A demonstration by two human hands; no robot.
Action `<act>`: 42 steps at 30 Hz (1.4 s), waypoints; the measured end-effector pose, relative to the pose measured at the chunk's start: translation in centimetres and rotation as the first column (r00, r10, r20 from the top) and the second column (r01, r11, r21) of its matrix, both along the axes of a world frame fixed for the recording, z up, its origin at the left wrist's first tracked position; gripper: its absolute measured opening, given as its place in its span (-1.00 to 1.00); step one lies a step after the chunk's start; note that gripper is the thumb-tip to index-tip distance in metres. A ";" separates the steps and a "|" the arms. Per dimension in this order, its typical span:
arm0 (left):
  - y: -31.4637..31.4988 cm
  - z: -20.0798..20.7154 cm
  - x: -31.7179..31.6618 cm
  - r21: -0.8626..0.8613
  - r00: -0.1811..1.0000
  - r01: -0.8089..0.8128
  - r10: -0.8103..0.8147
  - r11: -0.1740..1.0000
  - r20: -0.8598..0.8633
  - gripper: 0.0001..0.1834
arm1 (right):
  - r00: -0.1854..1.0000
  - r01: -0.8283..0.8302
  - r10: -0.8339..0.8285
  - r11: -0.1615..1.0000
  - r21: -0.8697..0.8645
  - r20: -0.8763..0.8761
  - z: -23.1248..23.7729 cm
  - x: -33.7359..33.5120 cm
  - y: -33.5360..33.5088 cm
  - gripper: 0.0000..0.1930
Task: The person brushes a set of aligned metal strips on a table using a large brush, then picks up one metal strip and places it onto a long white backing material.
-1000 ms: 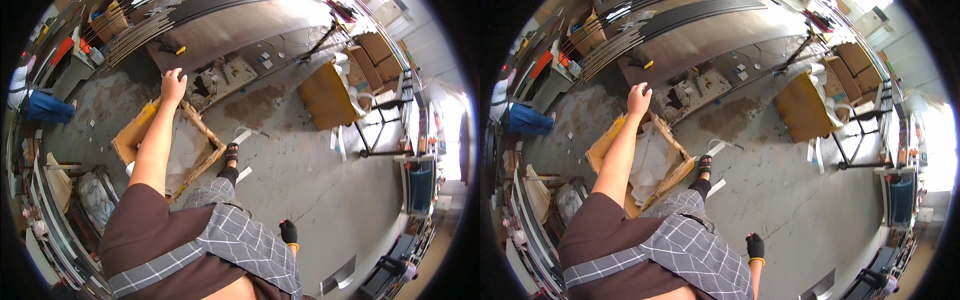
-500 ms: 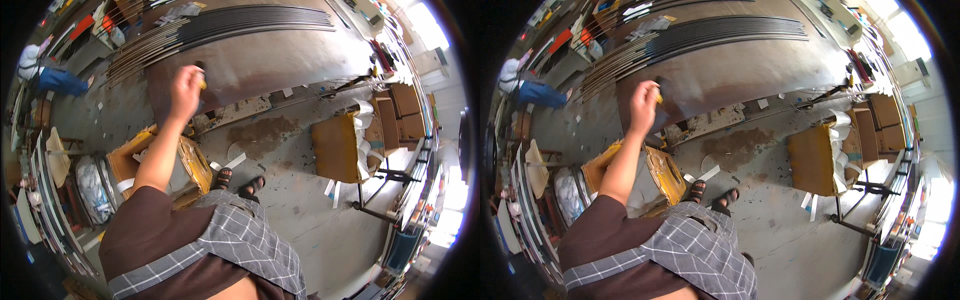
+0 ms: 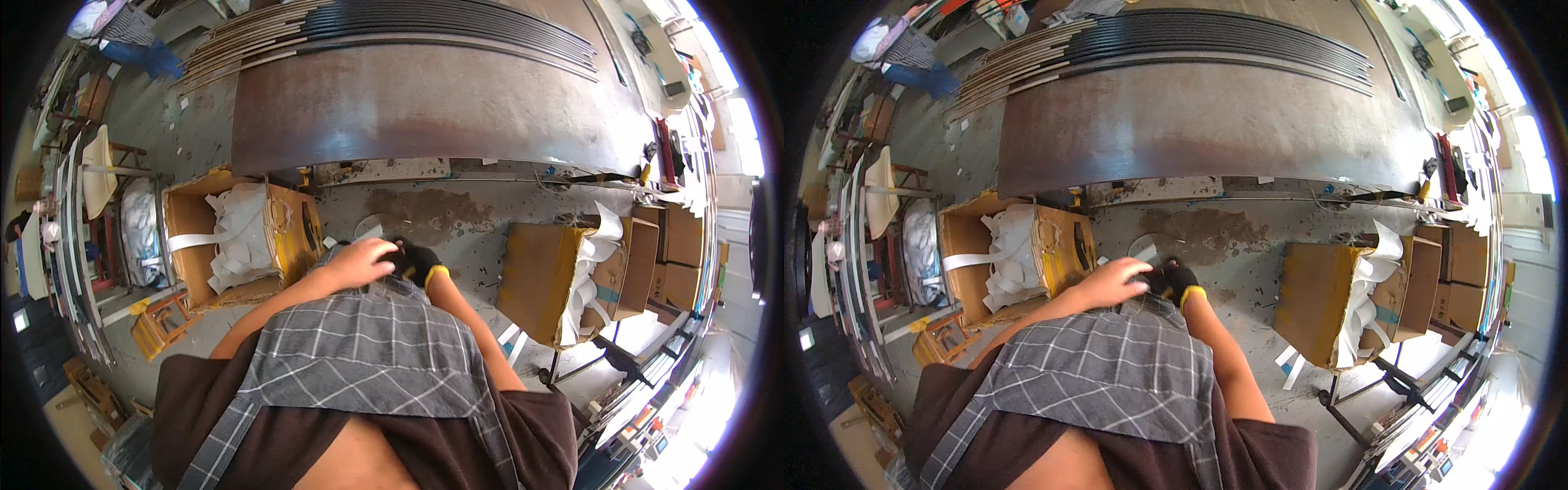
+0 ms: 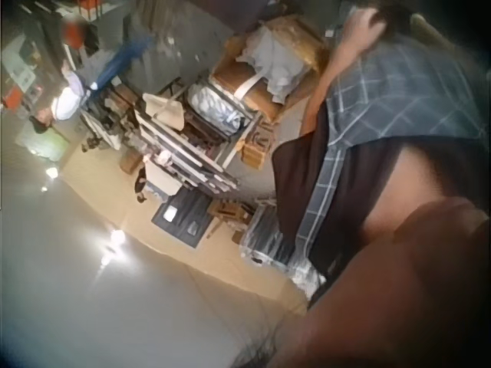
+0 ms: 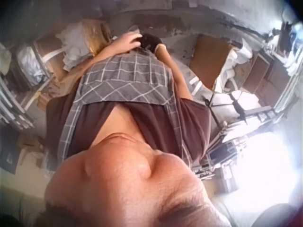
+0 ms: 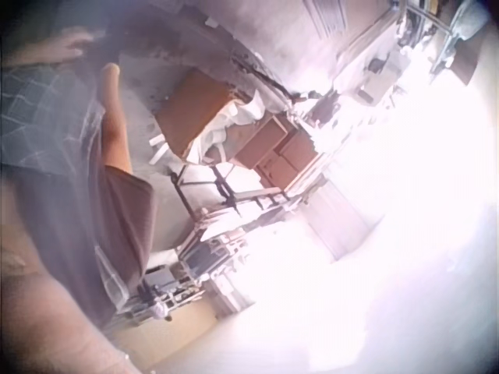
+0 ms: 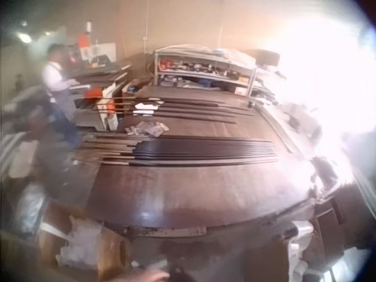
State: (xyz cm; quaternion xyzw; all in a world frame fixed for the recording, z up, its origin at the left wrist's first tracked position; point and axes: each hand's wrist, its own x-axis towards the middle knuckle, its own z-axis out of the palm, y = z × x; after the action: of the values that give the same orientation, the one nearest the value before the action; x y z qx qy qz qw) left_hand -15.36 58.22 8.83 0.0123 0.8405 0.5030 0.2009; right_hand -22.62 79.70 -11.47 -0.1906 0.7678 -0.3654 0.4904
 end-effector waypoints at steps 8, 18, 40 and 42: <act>-8.2 -4.3 4.8 0.036 0.724 -0.690 0.689 0.723 0.023 -0.71 | 0.957 0.021 -0.033 0.999 0.044 0.289 2.7 -9.3 -9.9 -0.45; -32.5 -3.4 1.3 0.298 -0.134 -0.944 0.990 -0.141 0.044 -0.77 | 0.795 -0.450 0.504 0.863 0.228 -0.338 2.5 -10.1 0.9 -0.72; -58.9 -10.1 -7.4 0.577 -0.272 -0.602 0.821 -0.552 0.502 -0.79 | 0.295 -0.091 0.096 0.993 0.072 -0.950 18.2 -33.8 -34.2 -0.59; -57.8 -9.3 -7.7 0.547 -0.331 -0.589 0.795 -0.594 0.508 -0.80 | 0.289 -0.081 0.117 0.992 0.097 -0.950 16.9 -34.9 -33.6 -0.60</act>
State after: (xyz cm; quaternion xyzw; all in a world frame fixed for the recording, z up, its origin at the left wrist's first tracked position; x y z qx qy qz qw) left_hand -23.08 0.41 -0.43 -0.5263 0.2036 0.7015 -0.4352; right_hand -57.54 46.07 5.44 -0.4097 0.9009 -0.1386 -0.0361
